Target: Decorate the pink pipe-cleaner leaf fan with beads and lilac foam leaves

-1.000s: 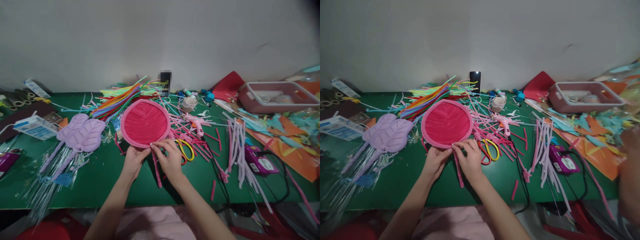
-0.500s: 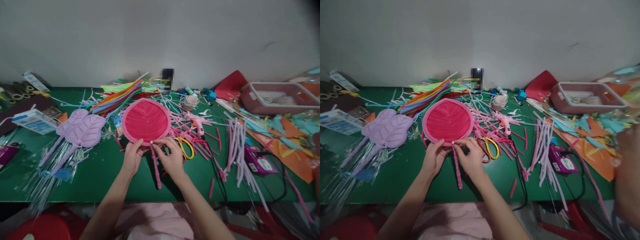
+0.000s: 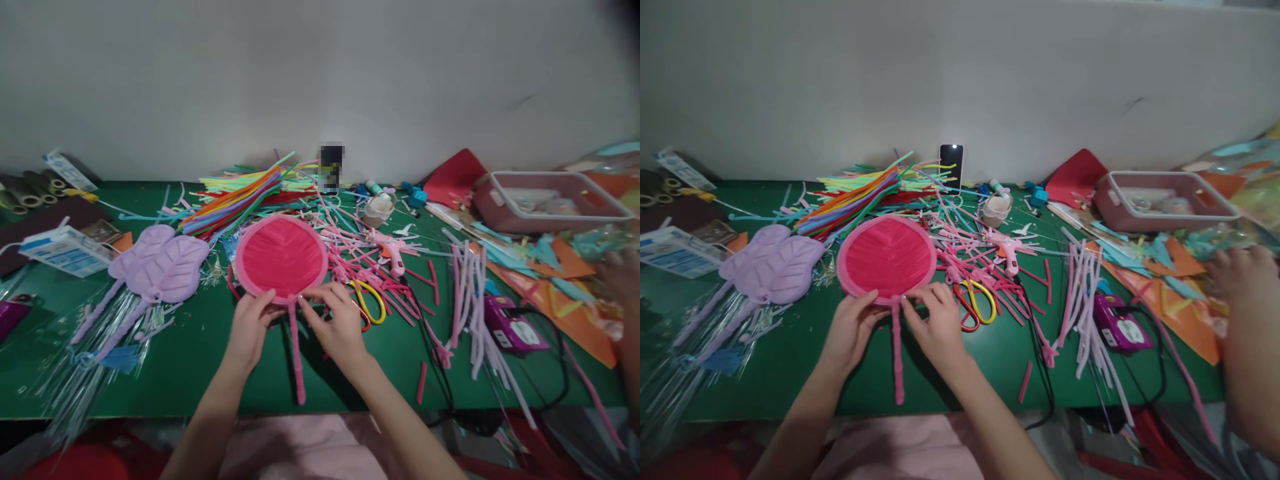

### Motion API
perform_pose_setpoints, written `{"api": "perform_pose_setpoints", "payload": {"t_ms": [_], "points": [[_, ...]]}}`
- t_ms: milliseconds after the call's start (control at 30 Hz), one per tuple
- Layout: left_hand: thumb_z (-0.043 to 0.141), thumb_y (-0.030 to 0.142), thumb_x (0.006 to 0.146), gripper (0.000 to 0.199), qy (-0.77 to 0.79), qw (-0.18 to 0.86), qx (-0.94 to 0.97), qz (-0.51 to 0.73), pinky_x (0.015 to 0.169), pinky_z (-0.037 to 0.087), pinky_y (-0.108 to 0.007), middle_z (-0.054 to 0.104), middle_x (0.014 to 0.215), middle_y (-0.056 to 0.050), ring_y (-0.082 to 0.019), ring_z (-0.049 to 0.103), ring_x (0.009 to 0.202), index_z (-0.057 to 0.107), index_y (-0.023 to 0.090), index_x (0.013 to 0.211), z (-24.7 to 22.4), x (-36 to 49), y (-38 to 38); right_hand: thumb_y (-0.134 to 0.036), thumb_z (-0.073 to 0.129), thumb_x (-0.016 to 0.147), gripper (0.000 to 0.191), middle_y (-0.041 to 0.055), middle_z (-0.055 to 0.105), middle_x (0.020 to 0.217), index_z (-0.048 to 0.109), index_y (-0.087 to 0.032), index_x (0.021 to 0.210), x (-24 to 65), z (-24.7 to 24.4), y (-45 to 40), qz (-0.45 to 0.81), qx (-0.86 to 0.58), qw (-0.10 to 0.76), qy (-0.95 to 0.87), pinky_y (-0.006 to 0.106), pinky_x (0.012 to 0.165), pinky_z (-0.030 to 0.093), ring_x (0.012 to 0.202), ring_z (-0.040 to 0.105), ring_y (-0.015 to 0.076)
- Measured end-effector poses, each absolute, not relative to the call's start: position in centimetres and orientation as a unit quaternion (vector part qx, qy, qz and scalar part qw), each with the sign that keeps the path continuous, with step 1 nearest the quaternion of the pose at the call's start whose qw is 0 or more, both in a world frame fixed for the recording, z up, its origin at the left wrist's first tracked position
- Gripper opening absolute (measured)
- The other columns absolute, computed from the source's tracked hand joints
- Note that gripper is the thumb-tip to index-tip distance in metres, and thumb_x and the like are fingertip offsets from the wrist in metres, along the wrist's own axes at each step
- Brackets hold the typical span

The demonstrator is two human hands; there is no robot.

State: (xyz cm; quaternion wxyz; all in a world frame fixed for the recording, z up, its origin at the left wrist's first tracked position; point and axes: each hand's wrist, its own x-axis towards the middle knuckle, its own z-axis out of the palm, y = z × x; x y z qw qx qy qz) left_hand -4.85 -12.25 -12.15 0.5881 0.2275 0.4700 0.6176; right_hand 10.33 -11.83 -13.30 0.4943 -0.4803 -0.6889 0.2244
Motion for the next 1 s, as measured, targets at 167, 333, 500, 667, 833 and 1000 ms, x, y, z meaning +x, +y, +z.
{"api": "perform_pose_setpoints", "payload": {"t_ms": [167, 333, 500, 667, 833, 1000], "points": [[0.078, 0.02, 0.061, 0.016, 0.513, 0.527, 0.197, 0.648, 0.064, 0.06, -0.027, 0.076, 0.068, -0.001, -0.017, 0.071, 0.063, 0.069, 0.013, 0.073, -11.4, -10.0, -13.2, -0.019, 0.061, 0.087, 0.007, 0.0045, 0.063, 0.082, 0.068, -0.019, 0.089, 11.1, -14.3, -13.1, 0.209, -0.505, 0.39, -0.741, 0.033, 0.075, 0.048, 0.081, 0.056, 0.019], [0.079, 0.021, 0.06, 0.019, 0.528, 0.535, 0.185, 0.633, 0.068, 0.062, -0.03, 0.076, 0.071, -0.002, -0.017, 0.072, 0.066, 0.068, 0.014, 0.074, -12.0, -11.1, -13.5, -0.008, 0.063, 0.081, 0.017, 0.0051, 0.069, 0.084, 0.071, -0.02, 0.088, 11.7, -15.0, -13.1, 0.219, -0.498, 0.309, -0.78, 0.034, 0.076, 0.049, 0.085, 0.057, 0.0224], [0.079, 0.026, 0.066, 0.027, 0.533, 0.575, 0.203, 0.587, 0.074, 0.061, -0.032, 0.076, 0.079, -0.004, -0.018, 0.071, 0.071, 0.067, 0.012, 0.086, -12.8, -8.8, -13.6, -0.015, 0.062, 0.085, 0.013, 0.0058, 0.072, 0.091, 0.071, -0.018, 0.094, 13.8, -14.0, -11.9, 0.217, -0.535, 0.305, -0.758, 0.036, 0.084, 0.049, 0.089, 0.062, 0.0222], [0.074, 0.031, 0.073, 0.039, 0.549, 0.614, 0.232, 0.517, 0.081, 0.06, -0.037, 0.076, 0.091, -0.006, -0.019, 0.073, 0.079, 0.061, 0.015, 0.105, -13.5, -6.7, -13.5, -0.023, 0.057, 0.089, 0.017, 0.0075, 0.073, 0.093, 0.07, -0.016, 0.098, 15.9, -13.6, -11.1, 0.205, -0.594, 0.327, -0.706, 0.035, 0.08, 0.05, 0.085, 0.066, 0.0213], [0.076, 0.041, 0.073, 0.041, 0.609, 0.604, 0.289, 0.426, 0.062, 0.06, -0.031, 0.075, 0.076, -0.005, -0.021, 0.073, 0.068, 0.059, 0.016, 0.1, -13.3, -7.1, -13.6, -0.026, 0.054, 0.089, 0.019, 0.0062, 0.074, 0.089, 0.071, -0.018, 0.094, 16.5, -13.9, -11.3, 0.2, -0.614, 0.329, -0.689, 0.033, 0.077, 0.051, 0.081, 0.067, 0.0207], [0.061, 0.062, 0.078, 0.047, 0.704, 0.508, 0.427, 0.255, 0.036, 0.044, -0.026, 0.068, 0.056, -0.005, -0.02, 0.064, 0.046, 0.06, 0.016, 0.068, -11.7, -10.0, -14.4, -0.028, 0.055, 0.088, 0.021, 0.0074, 0.074, 0.092, 0.071, -0.017, 0.096, 17.3, -13.7, -11.4, 0.189, -0.629, 0.332, -0.677, 0.034, 0.075, 0.051, 0.08, 0.067, 0.0215]]}}
